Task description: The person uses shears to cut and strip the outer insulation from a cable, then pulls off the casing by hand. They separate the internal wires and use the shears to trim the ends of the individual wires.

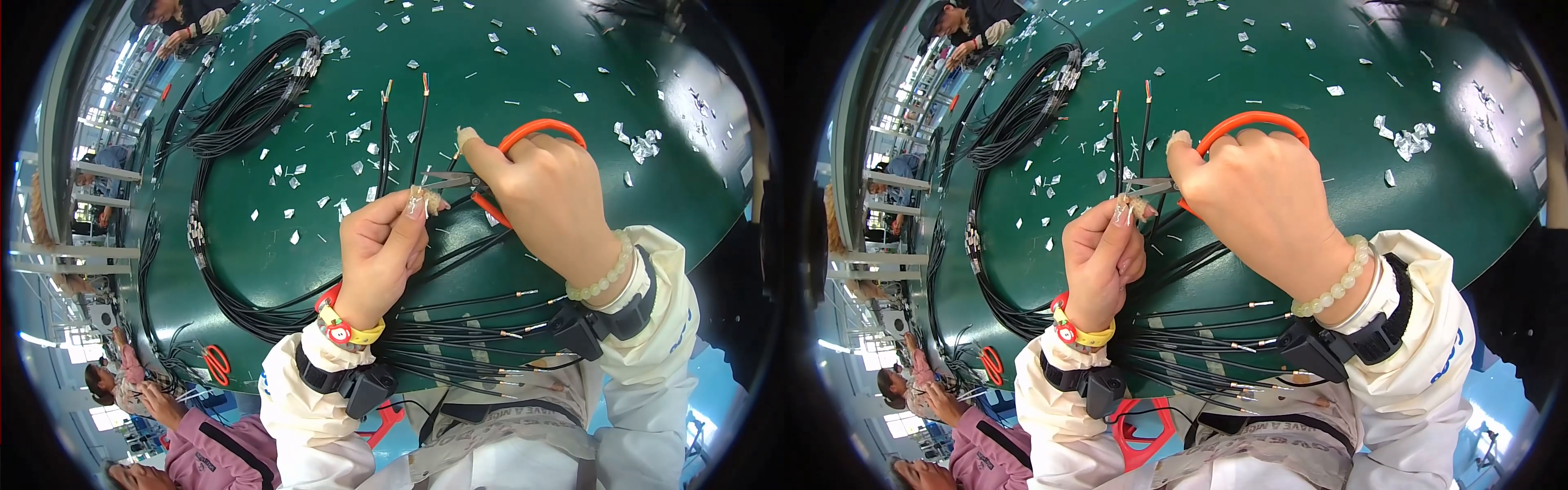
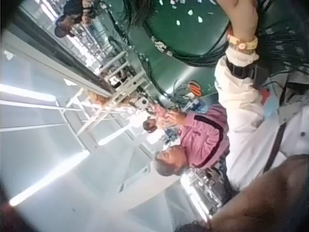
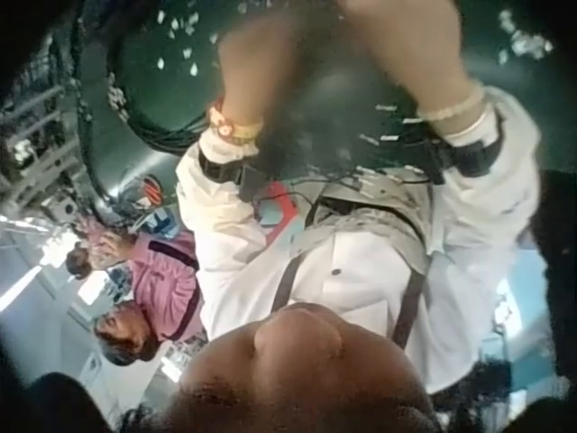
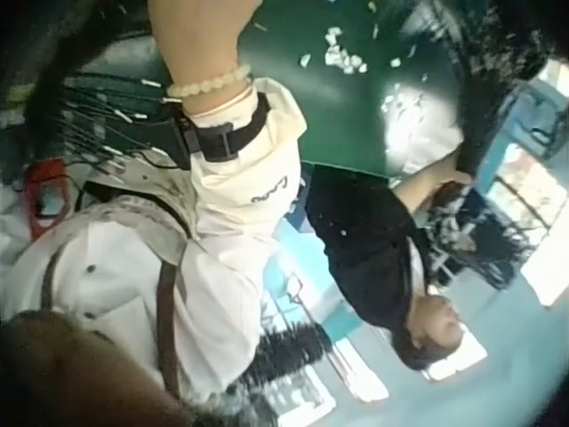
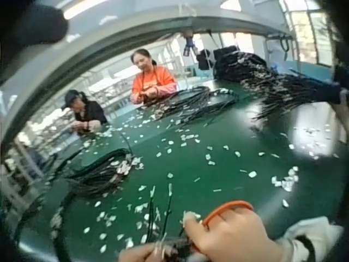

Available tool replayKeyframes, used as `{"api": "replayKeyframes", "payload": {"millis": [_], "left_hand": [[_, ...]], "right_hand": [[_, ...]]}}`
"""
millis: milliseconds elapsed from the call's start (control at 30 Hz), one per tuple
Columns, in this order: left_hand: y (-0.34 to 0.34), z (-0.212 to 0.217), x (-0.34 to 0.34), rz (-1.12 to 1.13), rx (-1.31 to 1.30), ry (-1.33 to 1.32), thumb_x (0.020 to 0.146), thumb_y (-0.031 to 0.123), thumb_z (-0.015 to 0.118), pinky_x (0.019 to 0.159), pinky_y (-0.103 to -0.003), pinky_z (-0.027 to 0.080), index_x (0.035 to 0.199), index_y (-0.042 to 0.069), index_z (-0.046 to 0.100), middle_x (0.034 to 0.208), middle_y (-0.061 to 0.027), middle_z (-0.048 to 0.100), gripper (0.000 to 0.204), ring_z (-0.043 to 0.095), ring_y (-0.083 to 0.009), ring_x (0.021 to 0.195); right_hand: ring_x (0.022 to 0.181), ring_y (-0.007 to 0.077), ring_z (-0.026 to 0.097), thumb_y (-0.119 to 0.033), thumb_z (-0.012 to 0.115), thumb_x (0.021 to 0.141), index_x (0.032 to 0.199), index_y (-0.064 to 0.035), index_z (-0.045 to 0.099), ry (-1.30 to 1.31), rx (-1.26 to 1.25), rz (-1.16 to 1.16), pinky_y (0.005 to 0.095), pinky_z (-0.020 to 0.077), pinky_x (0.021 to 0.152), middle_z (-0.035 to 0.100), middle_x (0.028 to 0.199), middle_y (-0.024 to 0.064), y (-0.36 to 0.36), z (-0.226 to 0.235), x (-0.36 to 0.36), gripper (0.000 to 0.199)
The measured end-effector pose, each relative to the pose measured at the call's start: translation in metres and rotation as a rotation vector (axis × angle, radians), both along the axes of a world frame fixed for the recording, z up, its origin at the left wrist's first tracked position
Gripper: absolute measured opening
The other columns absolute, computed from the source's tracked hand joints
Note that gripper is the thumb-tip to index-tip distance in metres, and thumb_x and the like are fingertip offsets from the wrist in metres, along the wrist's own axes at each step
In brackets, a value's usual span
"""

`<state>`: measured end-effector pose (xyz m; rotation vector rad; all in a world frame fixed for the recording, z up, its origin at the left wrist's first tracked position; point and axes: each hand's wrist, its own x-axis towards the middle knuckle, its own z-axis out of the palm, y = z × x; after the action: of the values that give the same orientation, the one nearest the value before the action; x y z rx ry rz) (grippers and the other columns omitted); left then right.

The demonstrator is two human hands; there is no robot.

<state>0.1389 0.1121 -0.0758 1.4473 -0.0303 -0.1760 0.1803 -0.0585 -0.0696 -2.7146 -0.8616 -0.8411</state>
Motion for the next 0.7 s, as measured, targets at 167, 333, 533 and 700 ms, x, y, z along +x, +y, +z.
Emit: {"api": "replayKeyframes", "payload": {"millis": [167, 333, 533, 700], "left_hand": [[0.000, 0.000, 0.001, 0.027, 0.020, -0.001, 0.091, 0.014, 0.043, 0.036, -0.017, 0.019, 0.094, -0.004, 0.056, 0.047, 0.0047, 0.034, 0.022, 0.025, -0.0011, 0.038], [-0.008, -0.005, 0.003, 0.054, 0.216, -0.181, 0.089, 0.010, 0.047, 0.044, -0.016, 0.026, 0.094, -0.004, 0.060, 0.061, 0.0050, 0.048, 0.020, 0.036, 0.0009, 0.052], [-0.008, -0.005, 0.008, 0.051, 0.239, -0.053, 0.088, 0.007, 0.047, 0.050, -0.016, 0.032, 0.094, -0.004, 0.060, 0.069, 0.0036, 0.053, 0.018, 0.040, -0.0009, 0.059], [0.000, -0.013, 0.008, 0.015, 0.413, -0.120, 0.086, 0.008, 0.048, 0.051, -0.018, 0.036, 0.095, -0.004, 0.059, 0.062, 0.0000, 0.053, 0.018, 0.042, -0.0024, 0.058]], "right_hand": [[0.045, 0.0184, 0.048, -0.007, 0.061, 0.060, 0.099, -0.0100, 0.061, 0.044, -0.003, 0.003, 0.0287, 0.0372, 0.041, 0.044, 0.048, 0.0035, 0.001, -0.001, -0.001, 0.039], [0.048, 0.0183, 0.051, -0.003, 0.063, 0.061, 0.096, -0.0086, 0.061, 0.243, 0.172, 0.136, 0.0279, 0.0385, 0.042, 0.051, 0.053, 0.0050, 0.003, -0.001, -0.003, 0.036], [0.051, 0.0201, 0.054, 0.001, 0.063, 0.061, 0.090, -0.0072, 0.061, 0.318, 0.498, 0.204, 0.0286, 0.0409, 0.044, 0.059, 0.064, 0.0073, -0.008, 0.006, 0.017, 0.030], [0.056, 0.0238, 0.056, 0.002, 0.062, 0.061, 0.076, -0.0082, 0.057, 0.322, 0.518, 0.513, 0.0295, 0.0432, 0.049, 0.060, 0.070, 0.0057, -0.005, -0.005, 0.025, 0.019]]}}
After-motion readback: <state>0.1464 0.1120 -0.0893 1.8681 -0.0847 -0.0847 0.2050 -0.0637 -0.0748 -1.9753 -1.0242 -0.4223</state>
